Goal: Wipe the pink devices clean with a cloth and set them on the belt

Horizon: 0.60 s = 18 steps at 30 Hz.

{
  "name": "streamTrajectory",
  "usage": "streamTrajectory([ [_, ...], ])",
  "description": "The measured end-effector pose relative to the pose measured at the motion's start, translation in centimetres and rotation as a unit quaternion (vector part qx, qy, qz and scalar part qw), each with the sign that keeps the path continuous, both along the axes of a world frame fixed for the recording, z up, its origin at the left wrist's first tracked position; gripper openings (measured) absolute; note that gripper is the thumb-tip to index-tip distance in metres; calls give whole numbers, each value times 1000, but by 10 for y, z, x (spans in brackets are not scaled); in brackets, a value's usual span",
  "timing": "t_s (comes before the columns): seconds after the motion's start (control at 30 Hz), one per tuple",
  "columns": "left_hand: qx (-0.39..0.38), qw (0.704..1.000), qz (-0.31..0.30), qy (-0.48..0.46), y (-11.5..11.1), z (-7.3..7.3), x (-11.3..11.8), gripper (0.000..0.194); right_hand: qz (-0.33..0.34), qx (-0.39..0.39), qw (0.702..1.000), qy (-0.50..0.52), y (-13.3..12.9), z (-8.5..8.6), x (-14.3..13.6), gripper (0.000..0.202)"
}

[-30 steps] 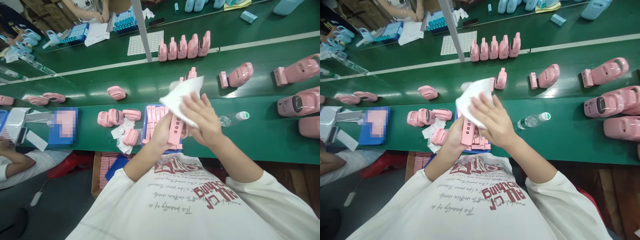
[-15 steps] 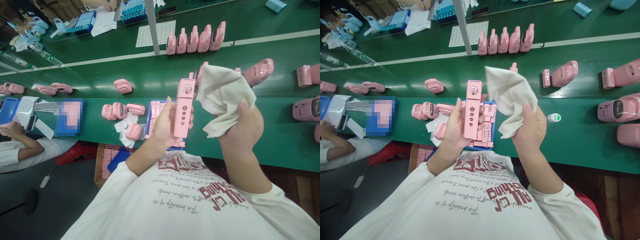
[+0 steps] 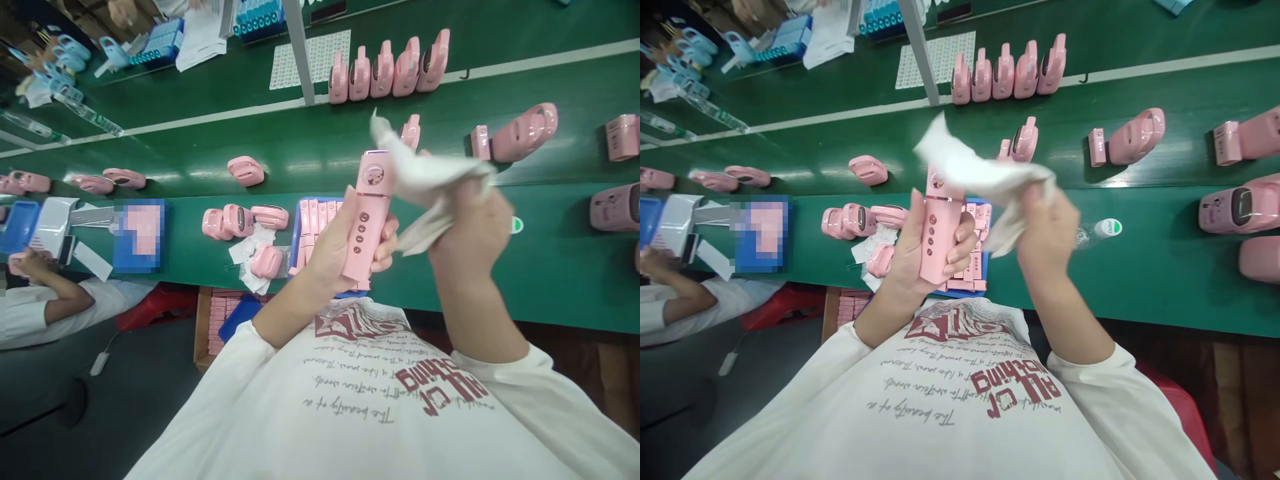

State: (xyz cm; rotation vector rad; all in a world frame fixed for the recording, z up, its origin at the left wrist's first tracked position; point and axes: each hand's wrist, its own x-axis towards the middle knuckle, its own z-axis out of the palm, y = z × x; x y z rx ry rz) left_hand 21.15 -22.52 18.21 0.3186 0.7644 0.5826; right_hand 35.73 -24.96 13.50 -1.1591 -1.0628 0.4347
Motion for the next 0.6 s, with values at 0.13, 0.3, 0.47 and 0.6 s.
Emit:
streamTrajectory([
  [0.13,-12,998,0,-57,0,8,6,55,-79,-14,982,171,4,8,16,22],
  [0.3,19,1000,21,-7,-5,-5,16,46,-39,9,994,-105,-15,15,-6,25],
  [0.47,33,999,38,12,-1,-17,22,39,130,91,916,-368,-30,5,-19,39],
  [0.6,27,998,-17,-45,5,-13,22,41,235,160,881,-378,-58,-3,-3,30],
])
